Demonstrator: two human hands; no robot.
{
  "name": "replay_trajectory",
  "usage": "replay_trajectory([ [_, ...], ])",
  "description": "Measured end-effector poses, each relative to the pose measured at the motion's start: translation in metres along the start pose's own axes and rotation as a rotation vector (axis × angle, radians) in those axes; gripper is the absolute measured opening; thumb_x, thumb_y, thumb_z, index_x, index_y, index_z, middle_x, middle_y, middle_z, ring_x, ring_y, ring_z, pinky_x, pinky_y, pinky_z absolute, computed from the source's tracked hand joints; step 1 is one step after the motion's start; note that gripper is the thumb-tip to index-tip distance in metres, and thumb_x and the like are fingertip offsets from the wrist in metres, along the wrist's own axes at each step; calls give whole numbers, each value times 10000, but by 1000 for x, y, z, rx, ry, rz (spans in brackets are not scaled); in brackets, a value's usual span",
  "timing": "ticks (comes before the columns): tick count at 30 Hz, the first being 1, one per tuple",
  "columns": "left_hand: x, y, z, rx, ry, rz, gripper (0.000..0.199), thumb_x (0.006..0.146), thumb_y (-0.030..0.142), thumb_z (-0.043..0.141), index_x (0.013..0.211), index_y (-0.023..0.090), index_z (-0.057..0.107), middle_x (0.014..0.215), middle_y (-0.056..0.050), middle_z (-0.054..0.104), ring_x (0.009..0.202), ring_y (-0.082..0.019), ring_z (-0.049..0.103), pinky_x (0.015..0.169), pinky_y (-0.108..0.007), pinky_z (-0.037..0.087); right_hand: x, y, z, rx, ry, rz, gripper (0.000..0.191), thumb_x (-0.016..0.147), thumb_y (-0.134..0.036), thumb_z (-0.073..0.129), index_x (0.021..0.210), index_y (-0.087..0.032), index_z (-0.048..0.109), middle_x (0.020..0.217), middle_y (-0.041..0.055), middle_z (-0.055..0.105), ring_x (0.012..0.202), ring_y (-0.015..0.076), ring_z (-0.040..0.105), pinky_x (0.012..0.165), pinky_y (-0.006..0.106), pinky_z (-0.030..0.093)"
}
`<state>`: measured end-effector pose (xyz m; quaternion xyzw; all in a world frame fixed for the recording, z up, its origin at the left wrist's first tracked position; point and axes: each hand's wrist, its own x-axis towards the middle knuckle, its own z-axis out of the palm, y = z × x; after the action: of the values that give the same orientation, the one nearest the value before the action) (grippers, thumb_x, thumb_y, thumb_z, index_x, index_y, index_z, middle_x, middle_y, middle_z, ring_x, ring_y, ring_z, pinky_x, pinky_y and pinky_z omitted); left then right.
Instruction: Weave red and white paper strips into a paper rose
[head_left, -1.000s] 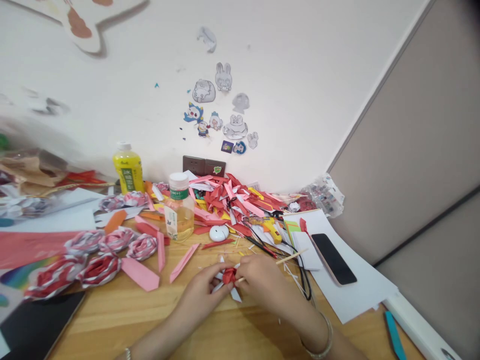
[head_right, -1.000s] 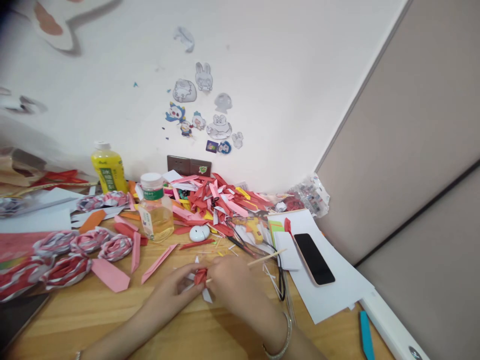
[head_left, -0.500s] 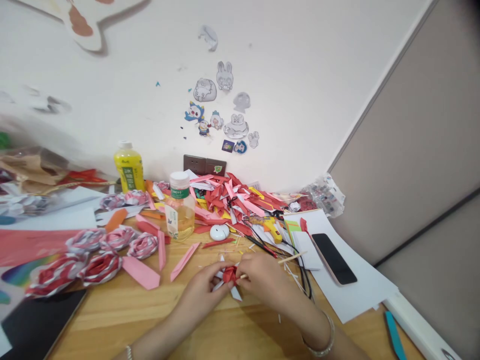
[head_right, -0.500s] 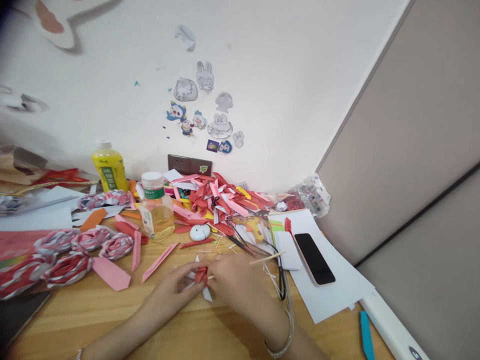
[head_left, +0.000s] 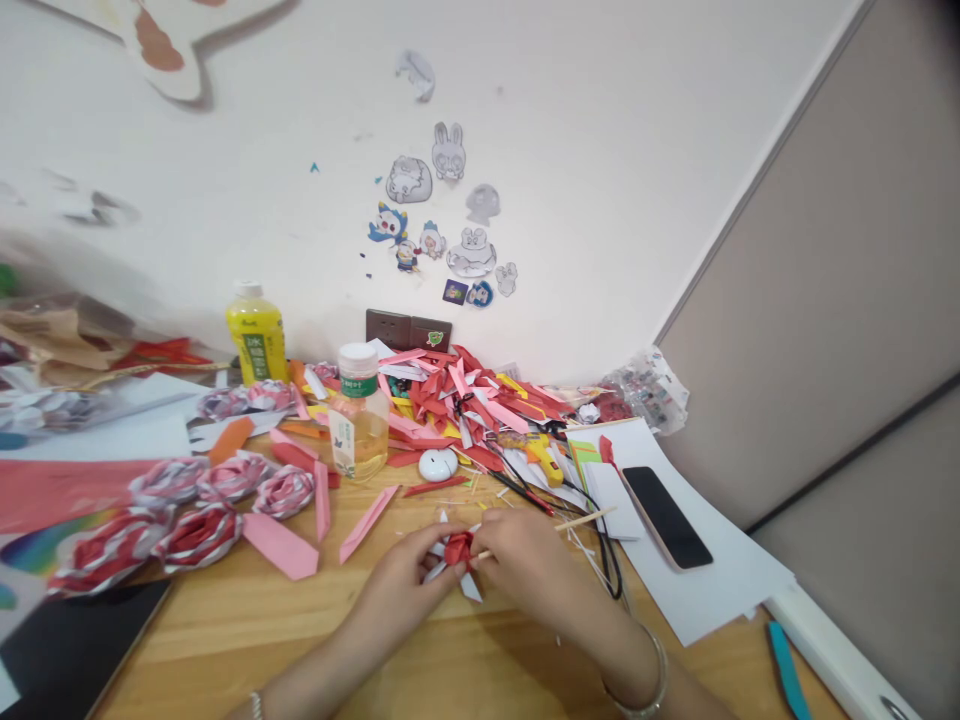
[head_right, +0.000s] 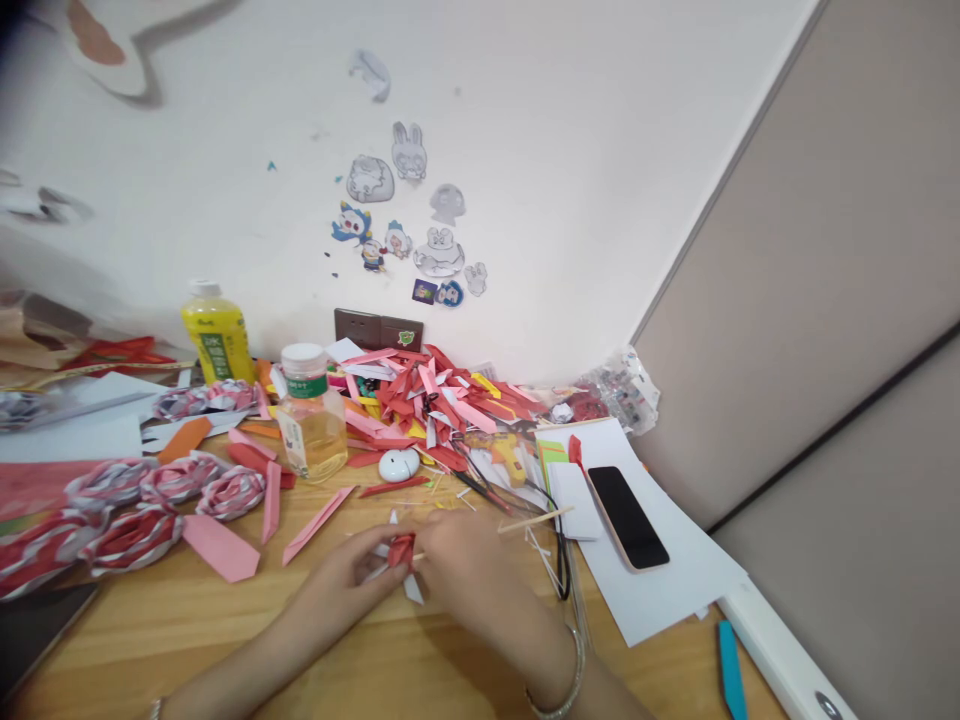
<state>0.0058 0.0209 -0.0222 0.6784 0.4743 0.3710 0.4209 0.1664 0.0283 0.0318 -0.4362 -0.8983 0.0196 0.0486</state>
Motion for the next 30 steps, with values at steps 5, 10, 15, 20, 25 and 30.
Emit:
replay_trajectory([
  [5, 1, -1, 0, -12, -5, 10, 269, 748, 271, 575, 996, 180, 626, 952, -43, 695, 875, -214, 622, 782, -284, 479, -2, -2, -2, 19, 8, 9, 181, 778, -159, 493, 725, -188, 664, 727, 29, 650, 672, 154, 571, 587, 231, 336],
  [10, -1, -1, 0, -34, -22, 24, 255, 751, 264, 573, 983, 178, 630, 942, -48, 691, 870, -209, 625, 787, -285, 482, 1, -1, 8, 61, 24, 75, 163, 766, -176, 514, 700, -191, 662, 727, 33, 659, 655, 157, 573, 574, 233, 334],
  [15, 0, -6, 1, -41, -18, 20, 277, 748, 281, 583, 1000, 177, 625, 953, -55, 694, 874, -215, 627, 787, -294, 485, 1, 1, 9, 144, 26, 82, 95, 718, -195, 575, 685, -211, 662, 723, 12, 660, 665, 157, 574, 573, 231, 332],
  [20, 2, -7, 2, -114, 20, -19, 351, 732, 332, 593, 1040, 166, 613, 980, -68, 699, 834, -216, 640, 753, -300, 504, -4, 12, -5, 299, 83, 155, 137, 724, -236, 602, 849, -226, 657, 820, -6, 674, 739, 154, 591, 616, 220, 359],
  [25, 1, -10, 2, -281, 72, -68, 541, 685, 350, 627, 1171, 132, 535, 1125, -118, 654, 902, -231, 644, 817, -335, 503, -4, 20, -8, 266, 115, 122, 256, 818, -170, 483, 1008, -227, 644, 959, 20, 674, 854, 160, 594, 710, 229, 375],
  [30, 2, -21, 5, -378, 57, -23, 652, 679, 317, 646, 1279, 151, 451, 1270, -124, 564, 1052, -256, 595, 908, -380, 469, 1, 13, -2, 191, 69, 37, 148, 812, -220, 533, 903, -219, 649, 791, 5, 659, 716, 147, 572, 608, 214, 352],
])
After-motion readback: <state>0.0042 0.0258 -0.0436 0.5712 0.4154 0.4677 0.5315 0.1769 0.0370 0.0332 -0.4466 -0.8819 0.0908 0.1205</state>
